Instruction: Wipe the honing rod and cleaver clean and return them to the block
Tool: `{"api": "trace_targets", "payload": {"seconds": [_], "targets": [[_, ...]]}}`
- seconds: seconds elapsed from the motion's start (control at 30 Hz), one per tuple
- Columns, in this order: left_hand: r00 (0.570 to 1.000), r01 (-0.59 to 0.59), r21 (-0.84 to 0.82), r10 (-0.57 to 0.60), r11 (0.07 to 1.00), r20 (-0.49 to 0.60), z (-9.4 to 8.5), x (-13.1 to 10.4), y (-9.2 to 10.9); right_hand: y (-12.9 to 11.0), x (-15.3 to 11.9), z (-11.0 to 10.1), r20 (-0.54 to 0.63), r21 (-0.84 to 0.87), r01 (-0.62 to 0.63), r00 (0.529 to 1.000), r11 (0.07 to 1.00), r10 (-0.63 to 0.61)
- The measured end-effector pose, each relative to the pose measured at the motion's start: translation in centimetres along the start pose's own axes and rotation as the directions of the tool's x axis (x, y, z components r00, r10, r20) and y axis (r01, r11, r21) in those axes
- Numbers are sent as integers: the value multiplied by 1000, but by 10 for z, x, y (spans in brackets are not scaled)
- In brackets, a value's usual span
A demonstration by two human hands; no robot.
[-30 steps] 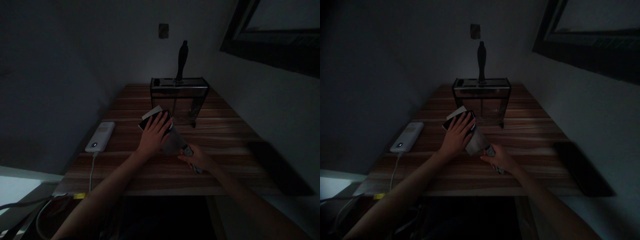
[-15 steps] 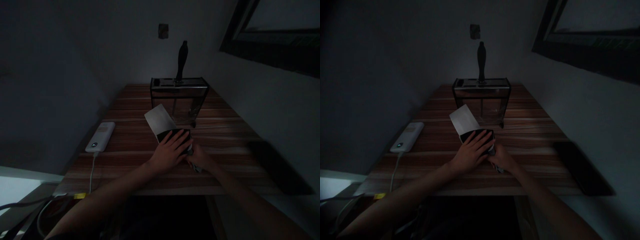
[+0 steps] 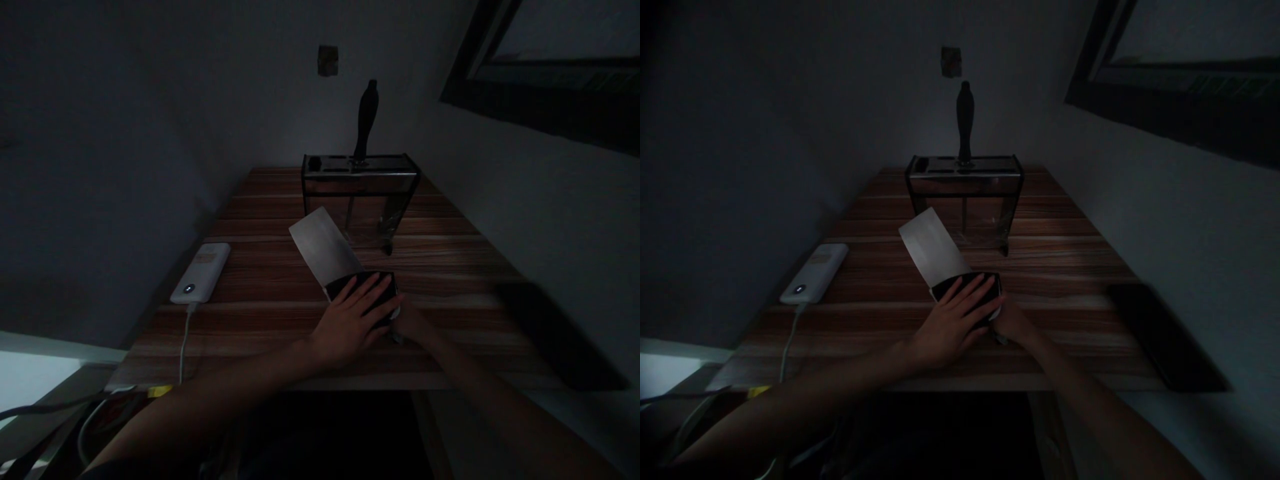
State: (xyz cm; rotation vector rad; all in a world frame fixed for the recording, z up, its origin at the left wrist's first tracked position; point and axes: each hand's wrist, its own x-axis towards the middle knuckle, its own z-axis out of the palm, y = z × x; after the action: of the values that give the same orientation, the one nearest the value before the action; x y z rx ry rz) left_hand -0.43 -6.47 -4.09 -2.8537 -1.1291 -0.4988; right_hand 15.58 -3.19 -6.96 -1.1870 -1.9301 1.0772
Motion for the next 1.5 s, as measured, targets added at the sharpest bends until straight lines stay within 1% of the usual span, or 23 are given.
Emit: {"api": "trace_targets", "payload": {"seconds": [0.13,0.23,0.3,0.37,0.43,0.47,0.53,0.63,0.77,0.93,1.1,1.2,1.33,1.5], "targets": [[1000,-1,8,1,1000,-2,-1,0,-1,-2,2,1,23,-2,-11,1000,1000,11],[1000,9,18,-9,1000,-11,-2,1,-4,-4,4,3,-20,46,13,1000,999,-12],[999,25,31,-24,999,-22,-3,1,-7,-5,5,5,-45,76,0,999,997,3],[999,45,50,-44,998,-33,-4,2,-11,-4,5,6,1,99,-81,997,992,81],[997,64,71,-61,995,-42,-5,3,-15,-4,5,7,86,115,-186,981,976,177],[997,72,82,-68,994,-48,-6,4,-18,-4,5,7,122,126,-217,972,968,202],[995,89,101,-83,991,-63,-7,5,-23,-6,5,7,154,154,-233,966,960,210],[987,131,119,-119,984,-108,-11,7,-33,-9,6,7,164,190,-238,964,953,208],[963,218,133,-190,967,-193,-18,8,-51,-10,5,6,193,208,-265,955,941,226],[915,326,133,-277,936,-293,-29,6,-79,-10,4,6,218,199,-279,947,939,235],[871,393,92,-338,915,-356,-36,2,-98,-12,4,6,251,181,-298,936,937,249],[863,405,77,-353,911,-362,-39,1,-102,-13,4,5,258,186,-294,935,938,242],[863,410,81,-357,909,-358,-40,1,-100,-11,4,5,253,194,-280,940,940,228],[857,409,67,-358,910,-370,-38,1,-99,-10,3,5,253,182,-295,936,938,245]]}}
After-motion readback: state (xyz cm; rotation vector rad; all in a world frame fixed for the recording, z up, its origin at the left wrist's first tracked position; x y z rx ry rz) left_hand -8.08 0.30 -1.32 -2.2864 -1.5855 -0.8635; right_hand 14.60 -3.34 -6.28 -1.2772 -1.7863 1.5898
